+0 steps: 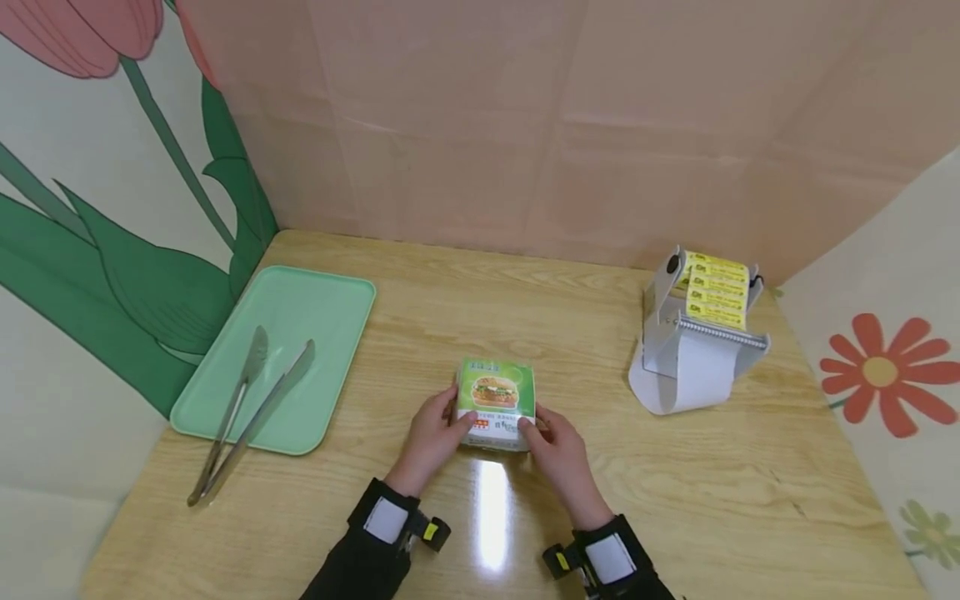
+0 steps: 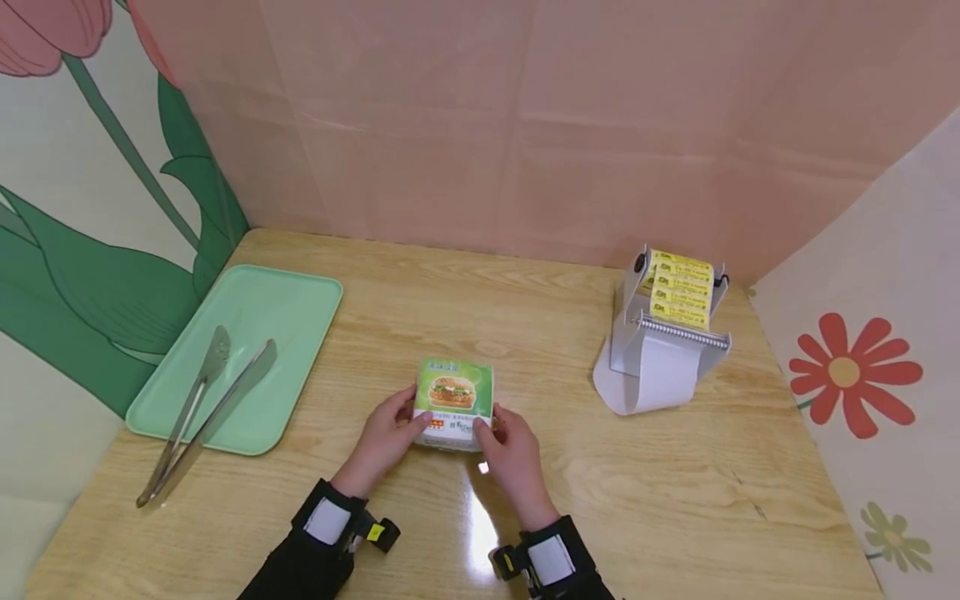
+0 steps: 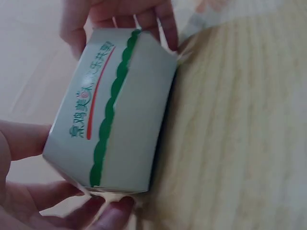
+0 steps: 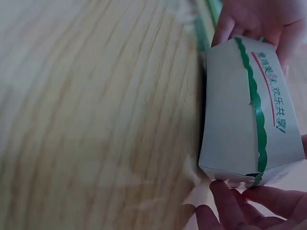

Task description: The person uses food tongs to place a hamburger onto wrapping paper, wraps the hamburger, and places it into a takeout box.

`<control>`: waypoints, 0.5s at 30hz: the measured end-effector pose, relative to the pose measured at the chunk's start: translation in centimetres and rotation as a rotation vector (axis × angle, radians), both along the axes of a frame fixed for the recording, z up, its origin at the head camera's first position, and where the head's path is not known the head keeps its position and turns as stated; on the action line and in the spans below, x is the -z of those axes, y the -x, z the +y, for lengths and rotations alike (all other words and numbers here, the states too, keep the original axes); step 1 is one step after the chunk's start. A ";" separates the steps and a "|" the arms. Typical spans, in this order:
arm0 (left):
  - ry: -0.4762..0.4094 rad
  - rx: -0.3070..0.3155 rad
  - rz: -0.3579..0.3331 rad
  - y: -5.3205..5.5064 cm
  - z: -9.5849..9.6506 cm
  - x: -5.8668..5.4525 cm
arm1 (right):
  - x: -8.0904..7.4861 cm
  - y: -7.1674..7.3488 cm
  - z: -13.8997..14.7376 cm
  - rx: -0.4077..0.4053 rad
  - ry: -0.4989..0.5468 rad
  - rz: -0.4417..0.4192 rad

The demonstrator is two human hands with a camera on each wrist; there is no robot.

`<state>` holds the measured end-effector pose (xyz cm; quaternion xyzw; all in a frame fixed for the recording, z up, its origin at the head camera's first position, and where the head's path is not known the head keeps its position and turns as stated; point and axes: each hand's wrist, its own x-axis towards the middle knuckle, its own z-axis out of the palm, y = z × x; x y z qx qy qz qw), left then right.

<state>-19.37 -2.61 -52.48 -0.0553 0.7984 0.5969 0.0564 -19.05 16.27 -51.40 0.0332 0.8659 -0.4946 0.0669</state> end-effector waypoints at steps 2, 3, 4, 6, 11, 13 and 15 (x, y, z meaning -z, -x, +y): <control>0.050 0.017 0.025 0.1 0.0 0.0 | 0.0 0.1 0.0 -0.022 -0.079 0.039; 0.070 0.028 0.037 0.2 -0.1 0.1 | 0.1 0.1 0.0 -0.029 -0.100 0.049; 0.080 0.037 0.043 0.2 -0.1 0.1 | 0.1 0.2 0.0 -0.033 -0.118 0.060; 0.084 0.054 0.058 0.3 -0.1 0.3 | 0.3 0.3 0.1 -0.036 -0.140 0.066; 0.074 0.078 0.068 0.2 -0.3 0.7 | 1.2 0.6 0.4 -0.037 -0.151 0.076; 0.063 0.084 0.064 0.1 -0.3 0.9 | 1.4 0.6 0.4 -0.041 -0.147 0.084; 0.051 0.088 0.054 0.0 -0.3 1.0 | 1.5 0.6 0.4 -0.041 -0.140 0.082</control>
